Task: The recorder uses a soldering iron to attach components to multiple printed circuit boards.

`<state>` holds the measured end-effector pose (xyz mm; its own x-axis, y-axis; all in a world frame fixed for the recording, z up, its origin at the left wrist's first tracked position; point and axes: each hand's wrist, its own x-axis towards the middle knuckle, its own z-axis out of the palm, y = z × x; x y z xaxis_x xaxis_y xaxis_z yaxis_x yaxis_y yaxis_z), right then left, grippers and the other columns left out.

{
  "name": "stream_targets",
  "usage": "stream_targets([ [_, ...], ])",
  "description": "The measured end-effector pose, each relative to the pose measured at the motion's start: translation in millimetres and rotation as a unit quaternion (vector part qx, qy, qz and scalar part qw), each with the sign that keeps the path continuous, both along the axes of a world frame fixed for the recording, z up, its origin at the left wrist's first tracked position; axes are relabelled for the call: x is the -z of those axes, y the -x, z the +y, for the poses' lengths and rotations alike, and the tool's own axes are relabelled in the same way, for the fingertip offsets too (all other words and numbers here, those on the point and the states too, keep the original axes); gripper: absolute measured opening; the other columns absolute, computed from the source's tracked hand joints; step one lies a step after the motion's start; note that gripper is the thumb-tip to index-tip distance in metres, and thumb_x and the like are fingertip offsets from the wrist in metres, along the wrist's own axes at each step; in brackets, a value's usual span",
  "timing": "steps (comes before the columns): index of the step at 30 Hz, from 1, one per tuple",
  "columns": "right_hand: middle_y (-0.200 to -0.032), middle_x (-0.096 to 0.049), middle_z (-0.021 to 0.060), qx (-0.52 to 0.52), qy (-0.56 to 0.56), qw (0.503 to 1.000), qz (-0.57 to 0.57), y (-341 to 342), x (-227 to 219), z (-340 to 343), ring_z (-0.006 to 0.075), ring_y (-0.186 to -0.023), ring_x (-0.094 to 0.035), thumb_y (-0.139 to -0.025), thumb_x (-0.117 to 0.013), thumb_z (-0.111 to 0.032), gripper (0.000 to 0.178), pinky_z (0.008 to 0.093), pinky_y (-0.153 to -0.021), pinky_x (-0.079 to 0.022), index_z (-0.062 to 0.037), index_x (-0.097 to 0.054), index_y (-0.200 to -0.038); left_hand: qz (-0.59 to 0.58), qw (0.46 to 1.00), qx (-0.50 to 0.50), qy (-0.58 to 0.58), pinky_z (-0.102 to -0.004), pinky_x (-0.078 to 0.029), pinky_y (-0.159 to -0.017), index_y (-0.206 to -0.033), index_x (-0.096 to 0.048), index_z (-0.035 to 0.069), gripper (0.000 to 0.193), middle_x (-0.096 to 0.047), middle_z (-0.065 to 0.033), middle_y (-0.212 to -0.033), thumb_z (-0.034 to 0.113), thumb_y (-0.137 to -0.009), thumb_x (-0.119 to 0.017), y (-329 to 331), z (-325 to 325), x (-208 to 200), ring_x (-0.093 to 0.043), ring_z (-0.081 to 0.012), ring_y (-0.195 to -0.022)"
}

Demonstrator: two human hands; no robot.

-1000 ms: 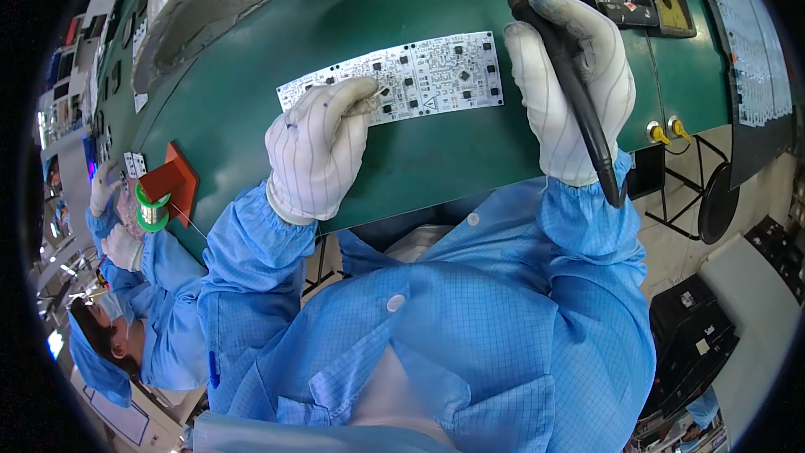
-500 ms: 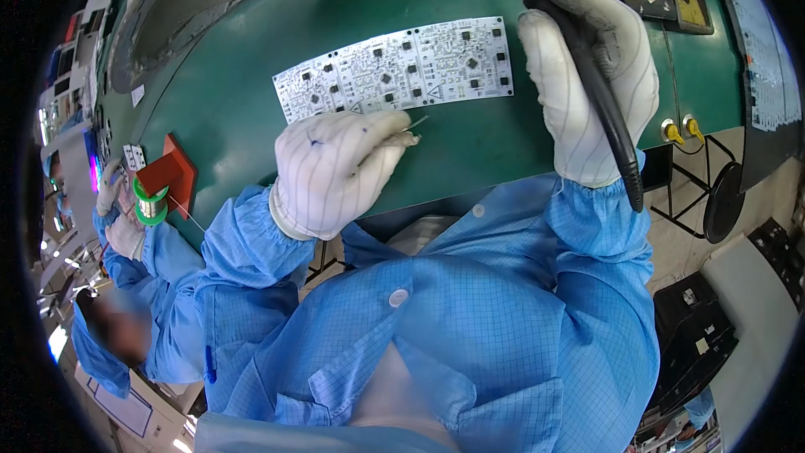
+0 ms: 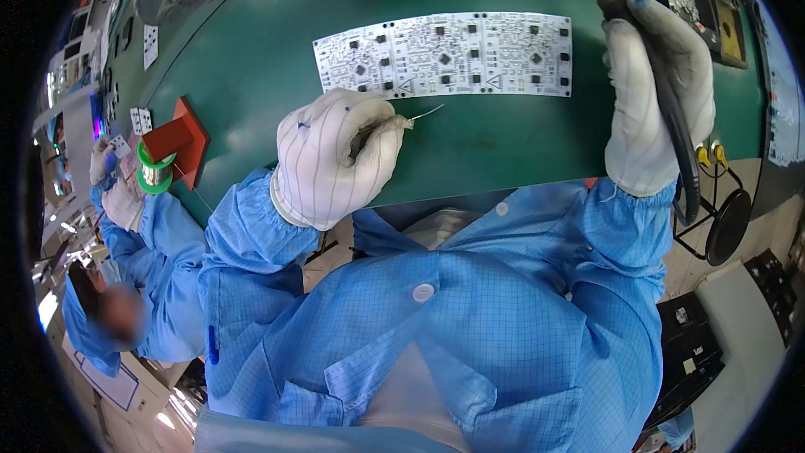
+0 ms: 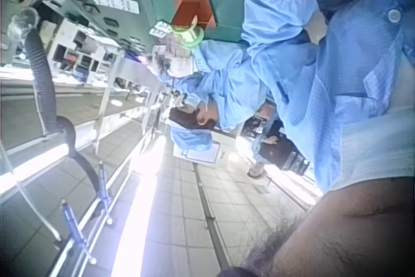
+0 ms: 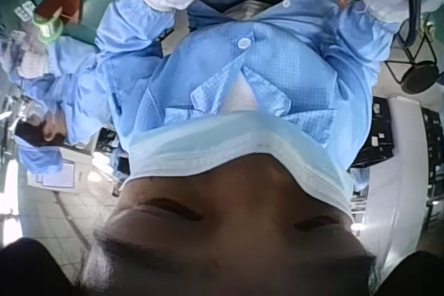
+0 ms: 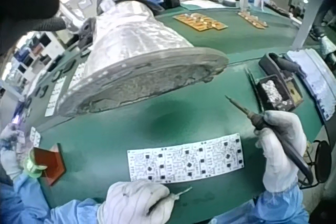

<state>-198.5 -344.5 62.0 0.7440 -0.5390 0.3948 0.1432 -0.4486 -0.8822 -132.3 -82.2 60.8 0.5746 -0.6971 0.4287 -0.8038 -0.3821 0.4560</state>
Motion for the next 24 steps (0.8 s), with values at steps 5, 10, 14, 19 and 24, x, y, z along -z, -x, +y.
stream_targets([
  [5,-0.098,-0.072,0.0167,0.046,0.005,0.999,0.028,-2,1,3,0.0183,-0.087,-0.07,-0.089,-0.067,-0.009,0.026,0.0271,-0.075,-0.055,-0.0001,-0.064,-0.114,-0.017,0.999,-0.016,-0.028,-0.0312,-0.05,-0.054,-0.085,-0.061,0.009,0.019,-0.063,-0.0038,-0.076,0.009,-0.073,-0.076,-12,13,1,-0.062,-0.0205,-0.062],
  [10,-0.098,-0.071,0.0173,0.058,0.006,0.998,0.033,-6,1,10,0.0192,-0.087,-0.071,-0.09,-0.066,-0.011,0.027,0.0272,-0.073,-0.056,-0.0008,-0.064,-0.115,0.037,0.995,-0.083,-0.033,-0.0323,-0.051,-0.056,-0.084,-0.061,0.009,0.016,-0.062,-0.0043,-0.077,0.009,-0.074,-0.074,-18,25,-2,-0.062,-0.0233,-0.064],
  [14,-0.098,-0.071,0.0168,0.069,0.019,0.997,0.037,-5,3,11,0.0199,-0.087,-0.071,-0.09,-0.067,-0.012,0.028,0.0279,-0.073,-0.057,0.0,-0.064,-0.115,0.022,0.992,-0.119,-0.045,-0.0338,-0.051,-0.058,-0.084,-0.062,0.009,0.016,-0.062,-0.0054,-0.078,0.008,-0.073,-0.074,-24,29,-3,-0.062,-0.0251,-0.066],
  [19,-0.1,-0.071,0.0164,0.066,0.023,0.997,0.039,-4,5,8,0.0199,-0.089,-0.07,-0.091,-0.066,-0.011,0.027,0.0289,-0.074,-0.057,0.0005,-0.064,-0.116,0.03,0.992,-0.121,-0.011,-0.0347,-0.05,-0.058,-0.083,-0.062,0.008,0.016,-0.062,-0.0076,-0.083,0.008,-0.073,-0.074,-23,29,3,-0.06,-0.0267,-0.065],
  [24,-0.102,-0.07,0.0169,0.069,0.045,0.997,0.011,-5,9,10,0.0191,-0.091,-0.069,-0.091,-0.065,-0.008,0.026,0.0287,-0.076,-0.056,0.0012,-0.063,-0.115,0.106,0.988,-0.107,0.013,-0.0347,-0.049,-0.056,-0.081,-0.061,0.007,0.015,-0.062,-0.0065,-0.08,0.008,-0.073,-0.073,-20,27,-2,-0.058,-0.0245,-0.062],
])
